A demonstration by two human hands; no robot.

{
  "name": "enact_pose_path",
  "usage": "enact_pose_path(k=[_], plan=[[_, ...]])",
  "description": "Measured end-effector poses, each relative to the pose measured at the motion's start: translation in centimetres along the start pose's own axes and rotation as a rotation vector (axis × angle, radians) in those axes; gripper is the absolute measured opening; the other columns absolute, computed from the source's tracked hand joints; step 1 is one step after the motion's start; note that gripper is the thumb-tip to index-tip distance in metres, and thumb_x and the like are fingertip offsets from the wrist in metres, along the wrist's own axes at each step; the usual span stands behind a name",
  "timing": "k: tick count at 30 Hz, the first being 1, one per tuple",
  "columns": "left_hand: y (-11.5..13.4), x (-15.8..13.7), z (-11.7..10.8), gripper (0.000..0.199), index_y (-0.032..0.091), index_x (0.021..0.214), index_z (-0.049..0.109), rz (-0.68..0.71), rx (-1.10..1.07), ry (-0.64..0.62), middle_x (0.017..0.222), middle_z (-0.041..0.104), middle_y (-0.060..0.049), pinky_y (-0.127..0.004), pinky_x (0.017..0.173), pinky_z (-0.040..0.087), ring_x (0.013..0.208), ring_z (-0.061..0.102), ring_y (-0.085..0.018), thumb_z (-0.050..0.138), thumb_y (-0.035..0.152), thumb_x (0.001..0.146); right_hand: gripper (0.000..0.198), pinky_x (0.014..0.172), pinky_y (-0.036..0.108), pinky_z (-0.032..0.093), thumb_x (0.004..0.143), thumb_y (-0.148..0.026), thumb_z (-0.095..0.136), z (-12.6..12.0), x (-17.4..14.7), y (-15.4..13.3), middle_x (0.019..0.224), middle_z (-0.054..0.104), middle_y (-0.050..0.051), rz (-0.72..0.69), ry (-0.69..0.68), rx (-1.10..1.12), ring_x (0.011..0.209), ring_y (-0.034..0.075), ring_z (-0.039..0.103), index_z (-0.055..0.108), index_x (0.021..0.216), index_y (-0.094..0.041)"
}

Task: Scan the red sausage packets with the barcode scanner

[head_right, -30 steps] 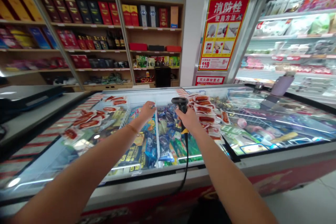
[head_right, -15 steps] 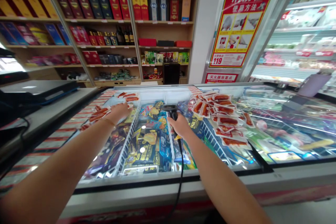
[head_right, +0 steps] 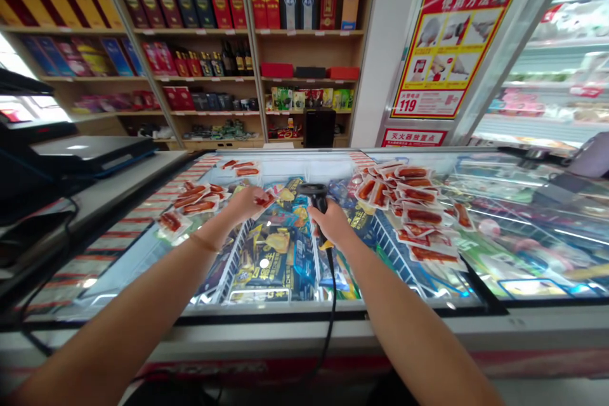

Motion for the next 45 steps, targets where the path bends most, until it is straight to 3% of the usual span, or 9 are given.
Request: enact_pose_path(k=[3,6,19,24,27,30,36,40,45], plan=[[-0.7,-0.8,-0.7,0.054,0.018,0.128,0.058,-0.172,-0.06,0.187,0.129,0.063,-0.015,-0.035,0.094,0.047,0.116,0.061,-0.028,0.067,0.03,0.077,0.029,0.038,0.022,0.045,0.077,-0.041,0.068,0.1,-0.3,-0.2,0.058,0.056,-0.007,-0.01,-0.015,-0.021,0.036,0.011,0.054,0.054,0.092,-0.02],[-1.2,-1.6,-0.3,0.066,0.013,0.127,0.059,-0.295,-0.005,0.154,0.135,0.057,-0.023,-0.047,0.1,0.043,0.126,0.053,-0.04,0.066,0.054,0.076,0.03,0.038,0.023,0.045,0.078,-0.042,0.067,0.3,-0.7,-0.4,0.058,0.056,-0.007,-0.026,-0.04,-0.036,0.037,0.011,0.054,0.053,0.092,-0.02],[-1.1,-1.6,1.1,0.05,0.019,0.106,0.07,-0.229,-0.137,0.016,0.104,0.074,-0.013,-0.036,0.086,0.049,0.102,0.068,-0.03,0.045,0.06,0.09,0.033,0.04,0.024,0.045,0.077,-0.044,0.067,1.1,-1.0,-0.2,0.059,0.057,-0.006,-0.055,-0.067,-0.089,0.036,0.011,0.054,0.053,0.093,-0.019],[-1.2,-1.1,0.7,0.067,0.014,0.137,0.052,-0.191,-0.142,0.267,0.131,0.062,-0.019,-0.041,0.102,0.043,0.125,0.056,-0.032,0.054,0.058,0.086,0.033,0.041,0.024,0.046,0.078,-0.044,0.066,1.1,-1.1,-0.3,0.059,0.058,-0.006,-0.048,-0.067,-0.105,0.038,0.012,0.055,0.053,0.094,-0.02],[-1.0,-0.3,1.6,0.064,0.021,0.142,0.05,-0.121,-0.154,0.168,0.138,0.059,-0.016,-0.048,0.107,0.038,0.131,0.051,-0.036,0.059,0.05,0.085,0.031,0.041,0.024,0.046,0.078,-0.044,0.066,1.2,-1.2,-0.3,0.059,0.057,-0.006,-0.049,-0.073,-0.121,0.037,0.012,0.055,0.053,0.093,-0.02],[-1.0,0.0,2.0,0.046,0.024,0.124,0.065,-0.064,-0.22,0.042,0.126,0.068,-0.011,-0.046,0.102,0.042,0.122,0.058,-0.035,0.061,0.047,0.084,0.032,0.041,0.024,0.046,0.077,-0.044,0.066,1.3,-1.3,-0.2,0.059,0.057,-0.006,-0.043,-0.071,-0.113,0.038,0.012,0.055,0.053,0.093,-0.021],[-2.1,-0.7,0.9,0.059,0.017,0.103,0.069,-0.116,-0.462,-0.034,0.092,0.073,-0.006,-0.029,0.071,0.051,0.087,0.069,-0.026,0.087,0.047,0.055,0.034,0.041,0.024,0.046,0.076,-0.045,0.068,1.3,-1.4,-0.4,0.06,0.057,-0.006,-0.038,-0.067,-0.112,0.039,0.012,0.055,0.053,0.094,-0.021],[-2.4,-1.3,0.5,0.035,0.017,0.074,0.064,-0.107,-0.562,-0.089,0.067,0.064,-0.001,-0.028,0.06,0.049,0.067,0.065,-0.02,0.082,0.045,0.062,0.034,0.042,0.026,0.048,0.076,-0.044,0.068,1.1,-1.5,-0.5,0.061,0.058,-0.005,-0.034,-0.066,-0.132,0.04,0.013,0.057,0.054,0.095,-0.02],[-2.4,-1.8,1.1,0.044,0.02,0.101,0.054,-0.187,-0.968,-0.089,0.07,0.062,0.003,-0.029,0.065,0.056,0.064,0.064,-0.013,0.082,0.028,0.068,0.033,0.042,0.025,0.047,0.077,-0.044,0.068,1.1,-1.6,-0.6,0.061,0.058,-0.005,-0.046,-0.075,-0.132,0.04,0.013,0.057,0.053,0.094,-0.02]])
Point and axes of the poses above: each hand's wrist, its own x-axis towards the middle knuckle, its own z-axis out of the palm, y = z × x, the point moved 3 cm from there along x, towards the middle knuckle
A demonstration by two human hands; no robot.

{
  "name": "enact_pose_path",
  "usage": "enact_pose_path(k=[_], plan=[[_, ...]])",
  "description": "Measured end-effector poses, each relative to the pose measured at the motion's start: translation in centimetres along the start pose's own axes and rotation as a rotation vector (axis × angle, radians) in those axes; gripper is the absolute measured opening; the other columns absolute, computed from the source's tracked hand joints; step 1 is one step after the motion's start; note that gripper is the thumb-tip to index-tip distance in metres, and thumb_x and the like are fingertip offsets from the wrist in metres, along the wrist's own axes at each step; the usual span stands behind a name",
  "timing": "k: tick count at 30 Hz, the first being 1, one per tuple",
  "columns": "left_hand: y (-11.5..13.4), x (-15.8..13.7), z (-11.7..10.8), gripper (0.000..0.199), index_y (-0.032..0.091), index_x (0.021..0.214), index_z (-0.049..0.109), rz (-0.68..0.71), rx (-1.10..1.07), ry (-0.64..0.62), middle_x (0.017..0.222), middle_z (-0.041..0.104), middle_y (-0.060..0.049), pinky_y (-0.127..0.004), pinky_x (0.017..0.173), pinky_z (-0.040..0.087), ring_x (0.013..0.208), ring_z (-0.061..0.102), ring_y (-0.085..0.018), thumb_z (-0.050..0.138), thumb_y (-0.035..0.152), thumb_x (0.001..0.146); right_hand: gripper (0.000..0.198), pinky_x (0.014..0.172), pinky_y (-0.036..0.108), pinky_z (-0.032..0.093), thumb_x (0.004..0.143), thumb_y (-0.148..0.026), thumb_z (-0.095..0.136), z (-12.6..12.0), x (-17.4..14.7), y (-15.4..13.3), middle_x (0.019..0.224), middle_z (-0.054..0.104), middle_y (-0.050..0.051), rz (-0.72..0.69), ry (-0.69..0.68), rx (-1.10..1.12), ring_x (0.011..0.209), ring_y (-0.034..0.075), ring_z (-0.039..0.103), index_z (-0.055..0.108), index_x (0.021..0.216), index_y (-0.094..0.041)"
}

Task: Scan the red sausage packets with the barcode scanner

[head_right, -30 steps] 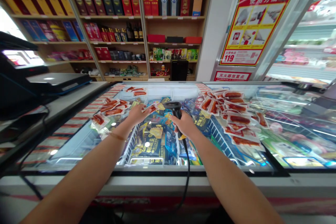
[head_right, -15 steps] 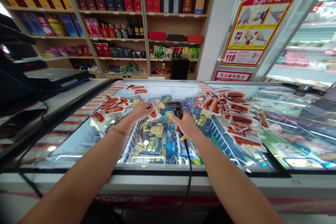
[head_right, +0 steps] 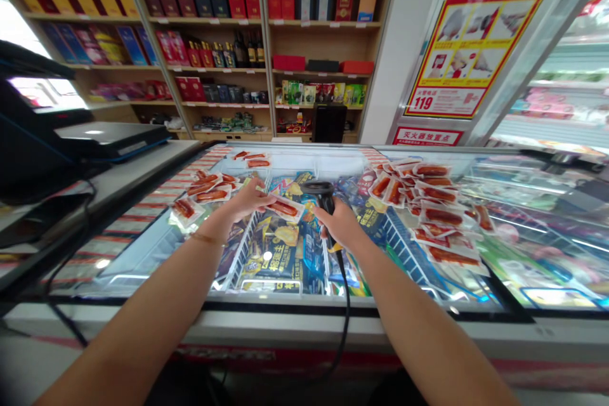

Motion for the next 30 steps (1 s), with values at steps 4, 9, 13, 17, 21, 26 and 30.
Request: enact_pose_path(k=[4,9,13,17,21,26,30], plan=[[-0.2,0.0,0.4,0.037,0.019,0.099,0.06,0.029,-0.15,-0.051,0.072,0.061,0.003,-0.037,0.076,0.061,0.068,0.066,-0.012,0.082,0.03,0.071,0.032,0.041,0.024,0.045,0.077,-0.043,0.068,0.0,-0.1,-0.1,0.06,0.057,-0.006,-0.001,0.009,0.026,0.039,0.012,0.056,0.052,0.092,-0.02],[-0.7,0.4,0.3,0.051,0.012,0.101,0.073,0.041,-0.311,-0.016,0.086,0.071,-0.004,-0.041,0.086,0.06,0.078,0.07,-0.017,0.09,0.033,0.058,0.034,0.04,0.024,0.045,0.076,-0.045,0.068,0.0,-0.1,-0.1,0.059,0.057,-0.006,-0.007,0.02,0.03,0.039,0.012,0.056,0.052,0.093,-0.021],[-1.4,1.0,0.4,0.072,0.01,0.117,0.071,0.12,-0.299,0.049,0.088,0.075,-0.006,-0.041,0.089,0.058,0.085,0.072,-0.021,0.091,0.03,0.051,0.035,0.041,0.025,0.045,0.077,-0.046,0.067,0.2,-0.2,-0.1,0.06,0.058,-0.006,-0.024,0.028,0.003,0.038,0.013,0.056,0.053,0.096,-0.021],[-1.8,1.6,0.6,0.087,0.01,0.125,0.065,0.17,-0.302,0.12,0.105,0.075,-0.012,-0.042,0.089,0.057,0.097,0.072,-0.029,0.091,0.022,0.043,0.035,0.042,0.026,0.046,0.077,-0.049,0.065,0.5,-0.7,-0.5,0.06,0.057,-0.006,-0.044,0.013,-0.003,0.038,0.013,0.056,0.053,0.096,-0.021],[-1.5,1.8,0.7,0.086,0.011,0.131,0.058,0.264,-0.329,0.114,0.13,0.063,-0.018,-0.041,0.091,0.056,0.11,0.068,-0.03,0.084,0.018,0.05,0.035,0.043,0.026,0.047,0.078,-0.047,0.064,0.9,-1.4,-1.1,0.064,0.059,-0.006,-0.053,-0.029,0.009,0.04,0.013,0.057,0.05,0.096,-0.021],[-1.4,1.7,0.4,0.078,0.012,0.135,0.054,0.345,-0.264,0.162,0.145,0.046,-0.019,-0.034,0.09,0.057,0.115,0.066,-0.028,0.075,0.012,0.059,0.033,0.044,0.027,0.047,0.079,-0.045,0.064,1.5,-2.2,-1.9,0.063,0.056,-0.006,-0.067,-0.094,0.056,0.041,0.013,0.057,0.05,0.098,-0.021],[-1.7,1.8,0.1,0.076,0.015,0.134,0.056,0.375,-0.256,0.186,0.142,0.049,-0.017,-0.031,0.087,0.057,0.111,0.067,-0.025,0.073,0.01,0.06,0.032,0.045,0.027,0.047,0.08,-0.044,0.063,2.0,-2.9,-2.6,0.063,0.056,-0.007,-0.079,-0.149,0.044,0.042,0.013,0.056,0.05,0.099,-0.021]])
Point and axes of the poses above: each hand's wrist, its own x-axis towards the middle knuckle, its own z-axis out of the palm, y = z × x, the point moved 3 cm from there along x, towards the middle knuckle
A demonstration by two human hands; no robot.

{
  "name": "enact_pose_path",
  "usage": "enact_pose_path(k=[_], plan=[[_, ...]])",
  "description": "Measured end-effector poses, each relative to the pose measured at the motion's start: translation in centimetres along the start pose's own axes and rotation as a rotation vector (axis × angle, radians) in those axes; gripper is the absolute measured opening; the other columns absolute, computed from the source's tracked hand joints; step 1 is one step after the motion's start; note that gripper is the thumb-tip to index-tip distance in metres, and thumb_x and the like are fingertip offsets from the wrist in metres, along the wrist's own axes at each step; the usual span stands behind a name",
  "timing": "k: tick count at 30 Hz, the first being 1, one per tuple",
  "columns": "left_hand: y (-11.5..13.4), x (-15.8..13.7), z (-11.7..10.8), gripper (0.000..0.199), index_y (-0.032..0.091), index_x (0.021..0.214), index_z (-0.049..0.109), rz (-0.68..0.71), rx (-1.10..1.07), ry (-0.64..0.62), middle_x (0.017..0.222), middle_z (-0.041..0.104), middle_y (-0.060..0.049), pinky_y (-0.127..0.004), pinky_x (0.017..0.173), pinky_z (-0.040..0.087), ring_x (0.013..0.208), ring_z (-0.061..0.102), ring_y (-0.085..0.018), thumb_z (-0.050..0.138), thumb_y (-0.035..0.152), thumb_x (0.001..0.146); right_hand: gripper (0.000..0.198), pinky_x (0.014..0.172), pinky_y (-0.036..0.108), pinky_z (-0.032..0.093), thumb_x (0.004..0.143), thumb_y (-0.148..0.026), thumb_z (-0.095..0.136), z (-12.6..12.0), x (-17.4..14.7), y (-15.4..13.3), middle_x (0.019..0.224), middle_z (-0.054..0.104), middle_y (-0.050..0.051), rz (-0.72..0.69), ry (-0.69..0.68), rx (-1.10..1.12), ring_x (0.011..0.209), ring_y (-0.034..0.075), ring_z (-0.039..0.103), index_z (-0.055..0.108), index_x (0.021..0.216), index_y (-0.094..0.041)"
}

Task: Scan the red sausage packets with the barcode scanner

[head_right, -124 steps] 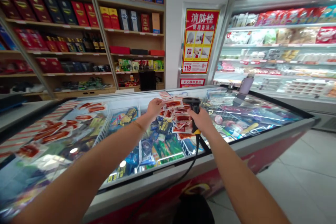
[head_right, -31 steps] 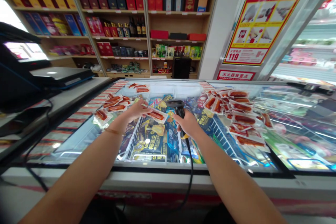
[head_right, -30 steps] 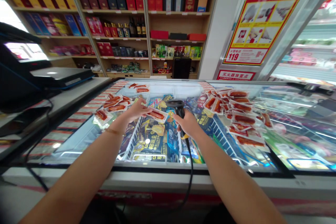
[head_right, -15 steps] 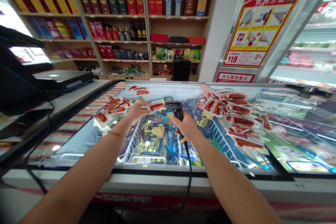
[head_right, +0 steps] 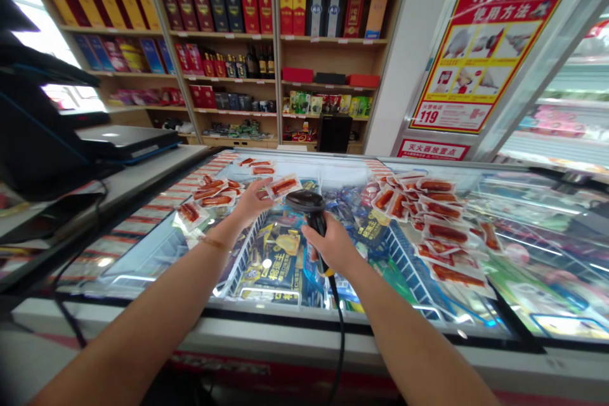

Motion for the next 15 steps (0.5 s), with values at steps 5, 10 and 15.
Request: enact_pose_path(k=[5,10,15], plan=[[-0.35,0.33,-0.21,0.075,0.015,0.13,0.059,0.031,-0.019,0.045,0.141,0.05,-0.016,-0.032,0.088,0.057,0.107,0.068,-0.024,0.073,0.008,0.057,0.027,0.047,0.028,0.049,0.082,-0.043,0.062,0.36,-0.13,0.04,0.063,0.055,-0.007,0.004,-0.06,-0.072,0.043,0.014,0.058,0.048,0.091,-0.022],[-0.6,0.68,-0.23,0.075,0.015,0.128,0.058,0.046,-0.038,0.033,0.141,0.049,-0.017,-0.033,0.089,0.057,0.109,0.068,-0.026,0.072,0.007,0.055,0.024,0.047,0.028,0.05,0.084,-0.042,0.06,0.3,-0.03,0.43,0.063,0.056,-0.006,0.003,-0.069,-0.107,0.043,0.014,0.059,0.047,0.092,-0.022],[-1.04,0.8,-0.3,0.076,0.015,0.13,0.057,0.042,-0.063,0.012,0.137,0.051,-0.017,-0.032,0.085,0.058,0.111,0.067,-0.026,0.068,0.007,0.055,0.025,0.046,0.027,0.049,0.084,-0.043,0.059,0.3,-0.07,0.32,0.062,0.055,-0.006,-0.011,-0.07,-0.107,0.042,0.014,0.059,0.047,0.091,-0.022]])
Point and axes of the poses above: each hand's wrist, its own x-axis towards the middle knuckle, its own z-axis out of the palm, y = z × x, the point moved 3 cm from there along x, towards the middle knuckle
